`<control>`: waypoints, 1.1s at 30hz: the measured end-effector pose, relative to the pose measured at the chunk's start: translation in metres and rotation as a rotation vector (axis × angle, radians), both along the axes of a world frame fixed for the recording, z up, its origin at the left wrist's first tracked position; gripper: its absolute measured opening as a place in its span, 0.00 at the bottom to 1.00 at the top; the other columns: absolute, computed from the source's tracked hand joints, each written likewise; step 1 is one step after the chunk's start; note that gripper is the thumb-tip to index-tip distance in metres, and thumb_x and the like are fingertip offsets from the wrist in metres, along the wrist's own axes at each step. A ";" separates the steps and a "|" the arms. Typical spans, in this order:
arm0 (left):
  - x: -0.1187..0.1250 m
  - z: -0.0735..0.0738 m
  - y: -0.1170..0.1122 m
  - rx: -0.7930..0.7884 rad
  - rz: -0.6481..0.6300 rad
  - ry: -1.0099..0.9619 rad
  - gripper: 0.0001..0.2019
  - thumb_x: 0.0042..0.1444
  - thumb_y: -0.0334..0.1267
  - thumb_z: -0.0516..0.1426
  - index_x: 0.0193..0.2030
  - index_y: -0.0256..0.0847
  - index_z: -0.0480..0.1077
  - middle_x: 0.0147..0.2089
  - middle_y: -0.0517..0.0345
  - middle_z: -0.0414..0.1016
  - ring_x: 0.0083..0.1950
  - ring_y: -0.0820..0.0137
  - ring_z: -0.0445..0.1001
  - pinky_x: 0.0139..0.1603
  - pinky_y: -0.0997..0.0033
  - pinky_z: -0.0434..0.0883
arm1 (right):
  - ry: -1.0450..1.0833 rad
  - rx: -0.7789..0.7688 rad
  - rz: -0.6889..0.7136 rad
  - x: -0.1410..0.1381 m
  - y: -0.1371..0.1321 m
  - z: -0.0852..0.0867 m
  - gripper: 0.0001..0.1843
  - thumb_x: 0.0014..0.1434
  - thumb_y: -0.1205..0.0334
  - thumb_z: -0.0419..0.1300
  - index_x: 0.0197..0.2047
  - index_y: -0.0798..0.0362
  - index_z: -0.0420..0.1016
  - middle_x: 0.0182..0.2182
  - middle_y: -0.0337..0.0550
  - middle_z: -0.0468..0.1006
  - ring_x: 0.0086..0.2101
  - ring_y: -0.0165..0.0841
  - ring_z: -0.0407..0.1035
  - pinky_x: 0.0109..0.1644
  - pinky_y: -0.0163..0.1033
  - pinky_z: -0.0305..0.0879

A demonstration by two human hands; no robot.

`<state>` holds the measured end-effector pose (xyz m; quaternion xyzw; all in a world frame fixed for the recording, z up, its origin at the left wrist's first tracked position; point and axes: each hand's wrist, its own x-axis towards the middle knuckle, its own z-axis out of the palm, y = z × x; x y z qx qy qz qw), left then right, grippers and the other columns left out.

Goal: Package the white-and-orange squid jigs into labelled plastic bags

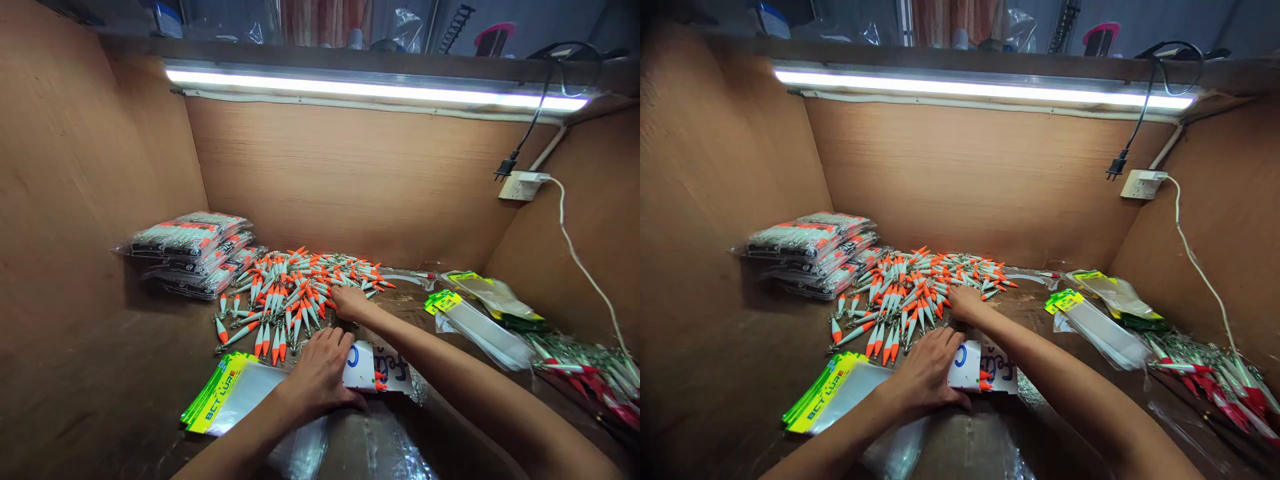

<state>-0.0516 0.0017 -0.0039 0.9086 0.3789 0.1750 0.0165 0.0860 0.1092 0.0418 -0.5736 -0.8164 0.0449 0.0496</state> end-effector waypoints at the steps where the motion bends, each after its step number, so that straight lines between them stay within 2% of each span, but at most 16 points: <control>1: 0.000 0.000 0.000 0.002 -0.005 0.001 0.48 0.29 0.71 0.68 0.54 0.43 0.65 0.50 0.50 0.70 0.51 0.52 0.69 0.55 0.52 0.66 | 0.017 -0.004 0.009 0.002 0.000 0.002 0.17 0.62 0.60 0.63 0.53 0.57 0.75 0.46 0.52 0.80 0.44 0.41 0.75 0.47 0.44 0.70; 4: 0.000 0.000 0.000 0.003 -0.012 -0.006 0.48 0.30 0.70 0.68 0.55 0.44 0.65 0.50 0.51 0.70 0.51 0.52 0.69 0.55 0.52 0.67 | 0.097 -0.006 0.047 0.020 -0.007 0.016 0.20 0.55 0.67 0.65 0.52 0.53 0.77 0.43 0.48 0.83 0.42 0.40 0.76 0.43 0.37 0.67; 8: -0.002 -0.001 0.002 -0.020 0.017 -0.037 0.46 0.30 0.69 0.69 0.53 0.45 0.65 0.49 0.52 0.70 0.51 0.52 0.69 0.54 0.53 0.67 | 0.229 0.040 0.046 0.073 -0.038 0.041 0.12 0.62 0.63 0.58 0.46 0.54 0.79 0.36 0.43 0.82 0.34 0.33 0.74 0.36 0.33 0.65; 10: -0.003 0.000 0.003 -0.038 0.036 -0.063 0.45 0.31 0.69 0.68 0.53 0.45 0.66 0.50 0.52 0.70 0.51 0.53 0.69 0.54 0.54 0.67 | 0.314 0.074 0.032 0.106 -0.062 0.045 0.11 0.64 0.60 0.56 0.43 0.55 0.77 0.35 0.42 0.81 0.35 0.32 0.73 0.37 0.33 0.65; 12: -0.005 0.001 0.004 -0.053 0.046 -0.080 0.45 0.33 0.70 0.67 0.53 0.45 0.66 0.50 0.51 0.70 0.51 0.53 0.69 0.54 0.55 0.67 | 0.561 0.041 0.030 0.136 -0.088 0.040 0.12 0.62 0.54 0.60 0.40 0.55 0.77 0.32 0.41 0.79 0.32 0.32 0.72 0.34 0.33 0.64; 15: -0.005 0.005 0.003 -0.065 0.047 -0.081 0.45 0.34 0.71 0.66 0.55 0.45 0.66 0.49 0.51 0.70 0.50 0.53 0.70 0.54 0.54 0.67 | 0.702 -0.043 -0.005 0.158 -0.121 0.017 0.14 0.61 0.51 0.63 0.39 0.54 0.78 0.31 0.41 0.80 0.31 0.32 0.71 0.33 0.34 0.64; 17: -0.003 0.008 0.001 -0.063 0.034 -0.080 0.44 0.36 0.71 0.65 0.55 0.45 0.66 0.49 0.51 0.70 0.50 0.53 0.69 0.54 0.55 0.67 | 0.699 -0.038 -0.020 0.154 -0.135 -0.002 0.12 0.61 0.53 0.64 0.39 0.53 0.80 0.33 0.42 0.81 0.33 0.33 0.72 0.35 0.35 0.65; 19: 0.000 0.010 -0.002 -0.061 0.019 -0.075 0.44 0.37 0.71 0.65 0.55 0.45 0.66 0.49 0.51 0.70 0.50 0.53 0.69 0.54 0.55 0.67 | 0.641 0.036 -0.005 0.139 -0.141 -0.018 0.08 0.61 0.56 0.64 0.38 0.51 0.81 0.34 0.42 0.81 0.35 0.34 0.72 0.38 0.37 0.65; 22: 0.003 0.012 -0.004 -0.064 0.000 -0.064 0.45 0.37 0.70 0.66 0.56 0.44 0.65 0.50 0.51 0.70 0.50 0.53 0.70 0.52 0.55 0.67 | 0.473 0.180 0.095 0.111 -0.139 -0.027 0.04 0.61 0.60 0.66 0.37 0.50 0.81 0.34 0.42 0.81 0.38 0.36 0.70 0.43 0.39 0.63; 25: 0.001 0.012 -0.001 -0.055 0.002 -0.065 0.43 0.40 0.70 0.65 0.57 0.44 0.65 0.49 0.50 0.70 0.50 0.53 0.70 0.53 0.55 0.67 | 0.352 0.207 0.214 0.097 -0.128 -0.020 0.03 0.61 0.62 0.66 0.37 0.49 0.82 0.33 0.42 0.82 0.39 0.37 0.68 0.46 0.40 0.62; 29: -0.003 0.009 0.006 -0.049 0.010 -0.037 0.44 0.38 0.68 0.67 0.57 0.45 0.65 0.50 0.51 0.70 0.50 0.53 0.70 0.52 0.55 0.67 | 0.370 0.004 0.343 0.105 -0.104 -0.001 0.07 0.63 0.61 0.63 0.37 0.48 0.84 0.33 0.40 0.83 0.40 0.36 0.70 0.47 0.38 0.63; 31: -0.004 0.007 0.008 -0.051 0.004 -0.015 0.44 0.38 0.68 0.67 0.58 0.45 0.64 0.50 0.50 0.70 0.51 0.52 0.70 0.52 0.55 0.67 | 0.407 -0.027 0.280 0.109 -0.086 0.006 0.10 0.64 0.60 0.61 0.40 0.50 0.85 0.35 0.40 0.83 0.39 0.34 0.72 0.44 0.35 0.64; 33: -0.004 0.007 0.009 -0.057 -0.004 0.000 0.44 0.38 0.68 0.67 0.58 0.44 0.64 0.51 0.50 0.70 0.52 0.52 0.70 0.52 0.54 0.67 | 0.401 0.035 0.127 0.106 -0.064 0.009 0.13 0.65 0.60 0.58 0.42 0.53 0.84 0.33 0.40 0.83 0.35 0.33 0.73 0.39 0.33 0.63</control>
